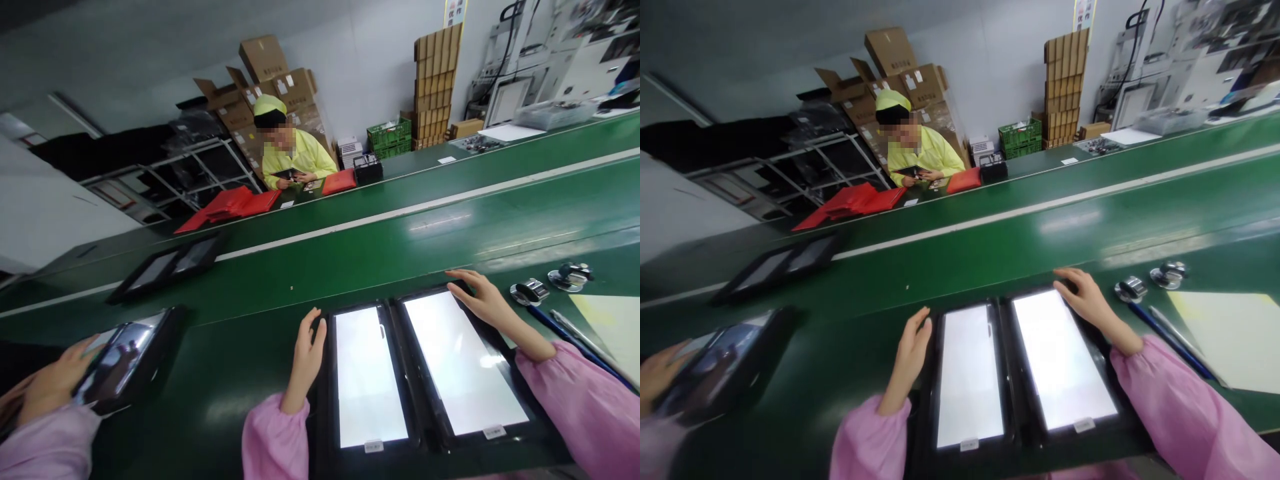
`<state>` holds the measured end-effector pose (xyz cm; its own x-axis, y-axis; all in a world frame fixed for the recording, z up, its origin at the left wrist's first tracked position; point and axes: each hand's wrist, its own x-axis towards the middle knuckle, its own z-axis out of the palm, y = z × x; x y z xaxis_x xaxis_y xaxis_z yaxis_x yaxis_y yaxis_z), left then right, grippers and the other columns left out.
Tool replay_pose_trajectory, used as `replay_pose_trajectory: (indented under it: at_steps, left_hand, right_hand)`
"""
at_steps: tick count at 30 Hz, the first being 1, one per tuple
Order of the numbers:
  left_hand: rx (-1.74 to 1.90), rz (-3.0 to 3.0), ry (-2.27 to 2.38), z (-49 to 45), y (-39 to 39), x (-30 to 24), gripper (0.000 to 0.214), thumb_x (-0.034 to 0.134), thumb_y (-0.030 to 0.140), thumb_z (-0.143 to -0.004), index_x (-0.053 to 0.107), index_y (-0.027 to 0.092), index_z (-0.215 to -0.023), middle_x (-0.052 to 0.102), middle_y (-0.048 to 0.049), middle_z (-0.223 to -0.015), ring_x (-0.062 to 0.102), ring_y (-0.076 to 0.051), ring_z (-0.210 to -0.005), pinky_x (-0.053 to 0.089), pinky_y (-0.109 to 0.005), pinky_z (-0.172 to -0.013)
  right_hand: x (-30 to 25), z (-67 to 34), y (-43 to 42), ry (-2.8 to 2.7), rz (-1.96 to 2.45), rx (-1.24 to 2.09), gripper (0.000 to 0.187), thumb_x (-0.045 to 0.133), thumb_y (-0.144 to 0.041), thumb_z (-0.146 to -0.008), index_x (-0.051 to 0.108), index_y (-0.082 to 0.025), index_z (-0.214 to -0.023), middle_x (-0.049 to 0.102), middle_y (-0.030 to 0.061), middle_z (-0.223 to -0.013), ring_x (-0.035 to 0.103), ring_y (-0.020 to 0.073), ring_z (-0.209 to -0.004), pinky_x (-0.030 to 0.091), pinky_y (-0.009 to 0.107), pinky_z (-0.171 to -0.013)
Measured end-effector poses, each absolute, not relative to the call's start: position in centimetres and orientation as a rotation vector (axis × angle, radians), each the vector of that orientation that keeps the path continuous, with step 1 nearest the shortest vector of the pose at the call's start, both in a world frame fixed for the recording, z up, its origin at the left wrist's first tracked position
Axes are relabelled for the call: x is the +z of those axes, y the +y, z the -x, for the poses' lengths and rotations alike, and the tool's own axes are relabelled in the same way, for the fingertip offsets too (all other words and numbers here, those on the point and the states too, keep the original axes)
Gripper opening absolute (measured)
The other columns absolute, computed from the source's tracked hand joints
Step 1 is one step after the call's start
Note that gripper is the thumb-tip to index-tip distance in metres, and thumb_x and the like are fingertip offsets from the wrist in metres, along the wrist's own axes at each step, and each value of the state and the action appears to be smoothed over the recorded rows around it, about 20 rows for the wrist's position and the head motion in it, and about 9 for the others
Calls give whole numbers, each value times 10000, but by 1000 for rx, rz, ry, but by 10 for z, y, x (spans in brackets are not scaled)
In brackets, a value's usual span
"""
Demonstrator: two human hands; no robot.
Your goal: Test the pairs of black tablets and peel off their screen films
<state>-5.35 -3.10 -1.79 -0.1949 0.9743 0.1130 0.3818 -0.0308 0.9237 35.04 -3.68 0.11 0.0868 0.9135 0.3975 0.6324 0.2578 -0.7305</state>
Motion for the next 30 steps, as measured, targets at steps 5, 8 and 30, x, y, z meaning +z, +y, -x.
replay_pose_trajectory:
  at_steps: [5, 8, 30]
  left_hand:
    - [1266, -1349, 1522, 39, 10, -14, 538, 688, 687, -805, 710, 223, -1076, 715, -140, -1247, 642, -326, -1247, 466, -495, -1125]
    - [1319, -1265, 1442, 42, 16, -18, 552, 658, 683, -799, 707, 193, -1048, 751, -142, -1124, 697, -317, -1133, 507, -498, -1075]
    - [939, -1683, 1294, 59, -6, -2, 663, 810, 550, -725, 635, 231, -1279, 603, -130, -1461, 472, -372, -1455, 373, -524, -1231]
  right_hand:
    - [-13, -354, -28, -1263, 1429, 822, 542, 703, -707, -826, 765, -263, -1132, 745, 90, -1249, 689, 355, -1172, 552, 519, -1049]
    - [-13, -355, -36, -1201, 1367, 918, 509, 751, -651, -821, 758, -270, -1160, 726, 80, -1297, 657, 346, -1242, 498, 522, -1124]
    - [-1, -377, -48, -1623, 1270, 1081, 744, 680, -296, -755, 522, -285, -1482, 477, 41, -1600, 387, 299, -1507, 291, 517, -1271]
